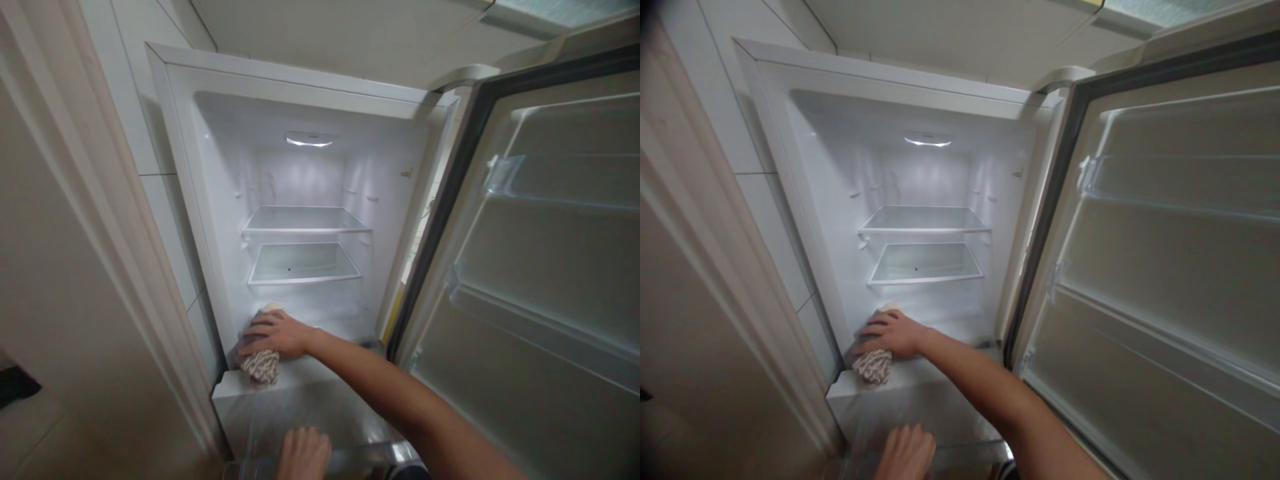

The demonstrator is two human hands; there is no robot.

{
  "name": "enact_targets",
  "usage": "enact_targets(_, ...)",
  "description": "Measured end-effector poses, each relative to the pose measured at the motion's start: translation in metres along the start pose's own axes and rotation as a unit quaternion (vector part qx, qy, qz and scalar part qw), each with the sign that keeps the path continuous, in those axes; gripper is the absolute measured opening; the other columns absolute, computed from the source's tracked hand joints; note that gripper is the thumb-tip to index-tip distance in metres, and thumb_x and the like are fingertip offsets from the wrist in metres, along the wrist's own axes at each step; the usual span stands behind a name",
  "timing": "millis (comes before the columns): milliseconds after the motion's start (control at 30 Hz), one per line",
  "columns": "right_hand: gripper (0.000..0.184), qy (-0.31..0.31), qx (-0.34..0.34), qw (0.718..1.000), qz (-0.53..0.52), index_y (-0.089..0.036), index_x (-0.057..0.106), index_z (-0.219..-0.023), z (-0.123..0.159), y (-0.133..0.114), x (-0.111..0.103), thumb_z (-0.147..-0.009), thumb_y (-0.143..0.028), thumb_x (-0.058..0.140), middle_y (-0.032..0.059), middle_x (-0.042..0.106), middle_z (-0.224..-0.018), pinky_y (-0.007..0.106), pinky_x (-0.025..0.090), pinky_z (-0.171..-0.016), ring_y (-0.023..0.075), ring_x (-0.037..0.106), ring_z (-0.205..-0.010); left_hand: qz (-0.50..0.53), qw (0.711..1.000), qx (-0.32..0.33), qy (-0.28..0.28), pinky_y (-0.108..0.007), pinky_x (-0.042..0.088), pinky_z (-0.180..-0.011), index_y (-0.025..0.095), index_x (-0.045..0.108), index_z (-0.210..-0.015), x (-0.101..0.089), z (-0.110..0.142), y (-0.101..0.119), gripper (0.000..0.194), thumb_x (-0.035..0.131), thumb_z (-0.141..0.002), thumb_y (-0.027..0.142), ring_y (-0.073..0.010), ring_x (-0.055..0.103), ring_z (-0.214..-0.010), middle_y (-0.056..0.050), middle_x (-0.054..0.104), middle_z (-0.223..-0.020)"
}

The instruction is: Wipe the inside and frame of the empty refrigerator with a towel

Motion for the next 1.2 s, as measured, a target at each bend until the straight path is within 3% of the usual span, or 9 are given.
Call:
enact_targets(67,0.036,-0.091,-0.065,0.993,0.041,-0.040,0.068,-0.141,-0.026,-0.022,0.026,-0.108,-0.025,0.062,-0.0023,0.061,-0.158,0.042,0.038,-0.118,0.0246,0.051,-0.147,0.013,0.999,-0.023,-0.027,-0.049,0.043,-0.107,0.025,0.070,-0.138,-0.003,0.001,-0.001,0.053,0.038,-0.099,0.008,-0.0317,0.061,-0.127,-0.015,0.071,-0.136)
enact_targets(167,0.026,-0.172,-0.081,0.980,0.063,-0.036,0.075,-0.123,-0.049,-0.034,0.046,-0.102,-0.023,0.072,-0.0020,0.075,-0.135,0.041,0.047,-0.108,0.0249,0.065,-0.129,0.024,0.997,-0.056,-0.055,-0.053,0.040,-0.112,0.022,0.067,-0.142,-0.014,0.007,-0.002,0.058,0.036,-0.097,0.005,-0.0332,0.058,-0.134,-0.016,0.067,-0.145)
enact_targets(300,0.029,-0.181,-0.141,0.972,0.058,-0.037,0.077,-0.122,-0.048,-0.076,0.055,-0.098,-0.020,0.073,-0.0019,0.075,-0.135,0.043,0.049,-0.107,0.0266,0.065,-0.130,0.031,0.993,-0.079,-0.084,-0.053,0.038,-0.115,0.021,0.068,-0.140,-0.030,0.013,0.000,0.055,0.037,-0.097,0.007,-0.0345,0.056,-0.139,-0.015,0.066,-0.147)
enact_targets(467,0.034,-0.117,-0.246,0.961,0.049,-0.042,0.078,-0.121,-0.032,-0.140,0.067,-0.101,-0.018,0.064,-0.0058,0.070,-0.145,0.045,0.046,-0.114,0.0252,0.062,-0.134,0.037,0.989,-0.097,-0.105,-0.049,0.037,-0.119,0.020,0.066,-0.145,-0.039,0.017,0.002,0.056,0.039,-0.098,0.007,-0.0338,0.054,-0.144,-0.016,0.064,-0.151)
enact_targets(567,0.035,-0.118,-0.242,0.962,0.052,-0.040,0.077,-0.126,-0.038,-0.133,0.067,-0.098,-0.020,0.069,-0.0048,0.070,-0.146,0.043,0.047,-0.112,0.0254,0.062,-0.136,0.037,0.988,-0.112,-0.104,-0.050,0.036,-0.119,0.018,0.062,-0.150,-0.039,0.021,0.000,0.059,0.036,-0.098,0.006,-0.0351,0.053,-0.145,-0.017,0.062,-0.154)
enact_targets(633,0.038,-0.125,-0.213,0.968,0.051,-0.035,0.074,-0.133,-0.046,-0.108,0.059,-0.099,-0.020,0.069,-0.0017,0.071,-0.144,0.041,0.046,-0.113,0.0242,0.062,-0.135,0.035,0.988,-0.116,-0.099,-0.052,0.034,-0.120,0.018,0.059,-0.152,-0.038,0.025,-0.002,0.060,0.035,-0.098,0.006,-0.0356,0.051,-0.147,-0.018,0.059,-0.157)
enact_targets(767,0.032,-0.130,-0.030,0.990,0.049,-0.030,0.071,-0.136,-0.059,-0.025,0.036,-0.105,-0.023,0.067,0.0034,0.070,-0.143,0.044,0.047,-0.113,0.0261,0.060,-0.138,0.044,0.989,-0.094,-0.104,-0.046,0.036,-0.117,0.021,0.065,-0.145,-0.031,0.034,-0.005,0.055,0.035,-0.100,0.009,-0.0313,0.054,-0.141,-0.014,0.062,-0.153)
enact_targets(867,0.027,-0.124,0.041,0.990,0.051,-0.028,0.073,-0.131,-0.057,0.003,0.027,-0.105,-0.024,0.068,0.0064,0.072,-0.140,0.051,0.049,-0.109,0.0310,0.061,-0.136,0.046,0.991,-0.077,-0.096,-0.047,0.036,-0.116,0.023,0.068,-0.139,-0.030,0.034,-0.012,0.047,0.042,-0.100,0.014,-0.0311,0.056,-0.139,-0.012,0.064,-0.150)
enact_targets(1200,0.030,-0.084,-0.069,0.994,0.007,-0.031,0.079,-0.118,-0.051,-0.075,0.067,-0.090,-0.019,0.081,0.0028,0.078,-0.126,0.048,0.054,-0.101,0.0295,0.068,-0.126,0.026,0.998,-0.049,-0.043,-0.054,0.042,-0.113,0.019,0.076,-0.128,-0.030,0.008,-0.019,0.040,0.057,-0.094,0.016,-0.0386,0.062,-0.134,-0.018,0.073,-0.136)
Point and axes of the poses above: each hand's wrist, its own z-axis away from the middle knuckle, its own x-axis out of the palm, y = z × x, the point moved 9 cm from there along -z, towards the middle knuckle
